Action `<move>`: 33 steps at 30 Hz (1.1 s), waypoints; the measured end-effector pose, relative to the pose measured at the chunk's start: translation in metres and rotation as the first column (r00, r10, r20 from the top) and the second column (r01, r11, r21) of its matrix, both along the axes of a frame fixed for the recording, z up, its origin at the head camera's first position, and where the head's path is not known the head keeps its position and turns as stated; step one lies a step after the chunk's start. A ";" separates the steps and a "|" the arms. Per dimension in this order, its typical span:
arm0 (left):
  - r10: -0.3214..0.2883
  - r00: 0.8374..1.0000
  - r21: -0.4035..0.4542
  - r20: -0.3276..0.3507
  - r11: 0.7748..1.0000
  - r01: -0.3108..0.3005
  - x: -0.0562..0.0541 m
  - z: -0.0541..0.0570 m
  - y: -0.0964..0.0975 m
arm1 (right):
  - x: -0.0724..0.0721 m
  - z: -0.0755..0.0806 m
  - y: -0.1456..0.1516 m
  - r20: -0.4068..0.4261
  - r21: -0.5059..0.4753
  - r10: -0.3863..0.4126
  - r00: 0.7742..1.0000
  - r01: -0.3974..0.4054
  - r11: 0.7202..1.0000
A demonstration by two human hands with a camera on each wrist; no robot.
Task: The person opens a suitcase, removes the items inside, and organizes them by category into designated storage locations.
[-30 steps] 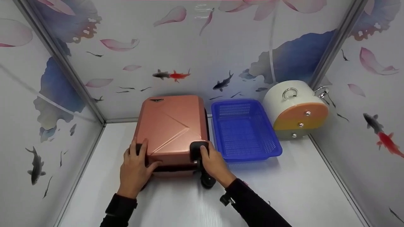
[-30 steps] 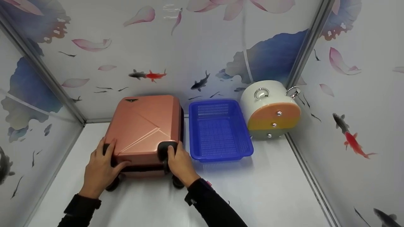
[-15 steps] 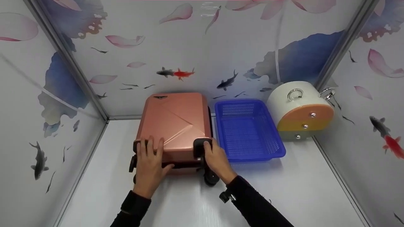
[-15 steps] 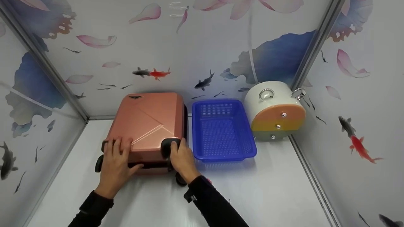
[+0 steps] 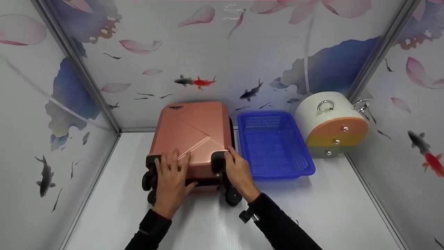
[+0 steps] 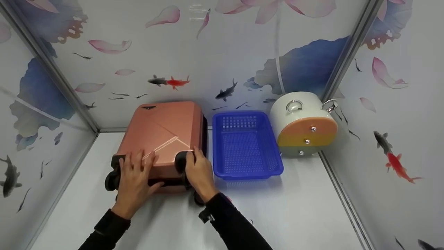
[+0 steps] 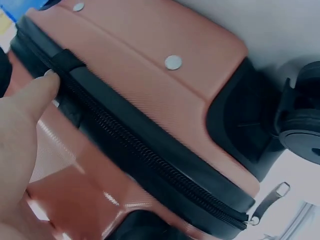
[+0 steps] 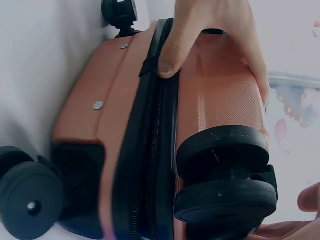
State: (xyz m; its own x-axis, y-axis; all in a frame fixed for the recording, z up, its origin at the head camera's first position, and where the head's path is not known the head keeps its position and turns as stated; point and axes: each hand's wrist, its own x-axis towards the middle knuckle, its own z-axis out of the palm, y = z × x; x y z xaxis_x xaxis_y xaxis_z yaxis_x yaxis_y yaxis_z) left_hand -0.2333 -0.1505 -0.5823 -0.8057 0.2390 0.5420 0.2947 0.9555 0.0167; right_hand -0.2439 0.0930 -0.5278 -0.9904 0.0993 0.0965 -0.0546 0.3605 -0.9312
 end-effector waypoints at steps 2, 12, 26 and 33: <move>-0.008 0.999 -0.017 -0.048 1.000 0.007 -0.001 -0.002 -0.001 | 0.002 0.004 -0.001 -0.033 0.030 0.005 0.999 -0.004 1.000; -0.007 0.986 0.017 -0.166 1.000 0.010 -0.007 -0.008 -0.007 | 0.013 -0.029 0.011 -0.076 -0.170 0.010 0.997 -0.023 0.985; -0.001 0.992 0.457 -0.126 0.888 0.059 -0.016 0.043 -0.045 | 0.029 -0.077 0.008 -0.137 0.391 0.246 0.959 -0.176 0.903; 0.084 0.993 0.704 -0.080 0.710 -0.004 -0.016 0.055 -0.078 | 0.033 -0.081 0.015 -0.198 0.618 0.252 0.947 -0.079 0.783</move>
State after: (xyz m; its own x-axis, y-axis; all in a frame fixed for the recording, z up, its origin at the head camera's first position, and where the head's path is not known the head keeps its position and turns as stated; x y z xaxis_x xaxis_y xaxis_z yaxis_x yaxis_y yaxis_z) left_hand -0.2494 -0.2285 -0.5273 -0.7383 -0.2769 0.6150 0.2912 0.6916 0.6609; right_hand -0.2106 0.1081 -0.6092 -0.9161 -0.2267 0.3307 -0.3693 0.7985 -0.4755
